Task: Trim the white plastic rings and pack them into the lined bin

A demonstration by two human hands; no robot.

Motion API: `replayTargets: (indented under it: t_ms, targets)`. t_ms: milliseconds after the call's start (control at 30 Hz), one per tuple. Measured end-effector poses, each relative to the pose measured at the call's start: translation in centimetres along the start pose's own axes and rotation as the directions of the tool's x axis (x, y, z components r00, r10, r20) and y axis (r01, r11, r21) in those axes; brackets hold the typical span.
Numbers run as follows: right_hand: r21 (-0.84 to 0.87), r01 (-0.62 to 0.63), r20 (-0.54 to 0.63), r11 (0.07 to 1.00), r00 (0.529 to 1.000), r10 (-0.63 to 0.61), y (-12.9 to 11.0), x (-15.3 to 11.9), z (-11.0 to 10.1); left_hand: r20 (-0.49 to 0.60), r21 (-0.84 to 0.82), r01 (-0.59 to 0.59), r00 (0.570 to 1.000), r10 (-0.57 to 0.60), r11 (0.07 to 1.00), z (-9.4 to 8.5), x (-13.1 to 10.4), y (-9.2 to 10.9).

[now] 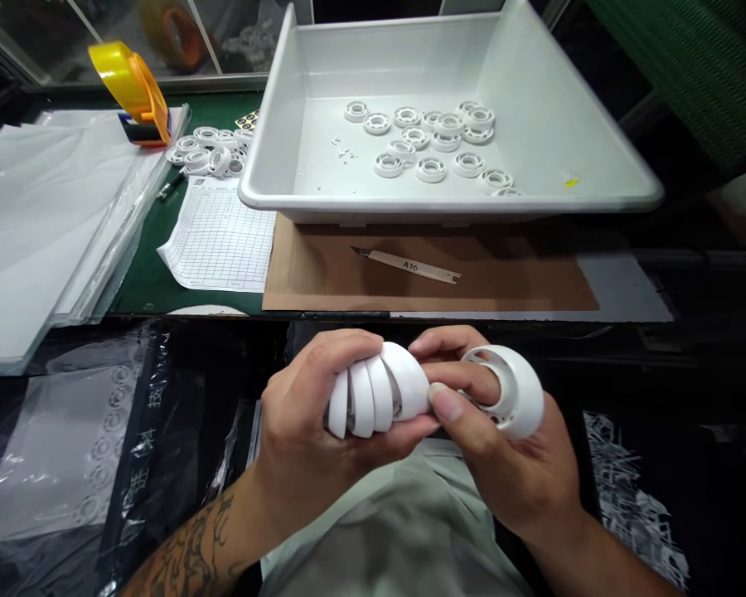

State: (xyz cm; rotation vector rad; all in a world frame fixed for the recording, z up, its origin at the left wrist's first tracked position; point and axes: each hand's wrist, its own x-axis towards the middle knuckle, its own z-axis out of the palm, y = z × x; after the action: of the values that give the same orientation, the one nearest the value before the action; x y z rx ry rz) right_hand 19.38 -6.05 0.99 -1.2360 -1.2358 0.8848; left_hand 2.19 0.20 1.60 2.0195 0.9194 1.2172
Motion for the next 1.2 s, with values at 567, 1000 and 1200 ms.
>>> replayTargets:
  t_ms: [567, 1000, 1200]
  targets:
    - [-0.025, 0.011, -0.018, 1.0, 1.0, -0.012, -0.26, 0.45, -0.08, -0.003, -0.008, -0.012, 1.0, 0.012, 1.0, 0.19, -0.08, -0.11]
    - [0.174, -0.157, -0.056, 0.972, 0.984, 0.169, 0.3, 0.41, 0.38, 0.027, -0.044, 0.014, 1.0, -0.013, 0.999, 0.61, -0.15, -0.1]
    - [0.101, -0.125, 0.015, 0.987, 0.992, 0.124, -0.02, 0.59, -0.05, 0.039, -0.048, 0.036, 0.999, -0.035, 0.998, 0.38, -0.12, -0.18]
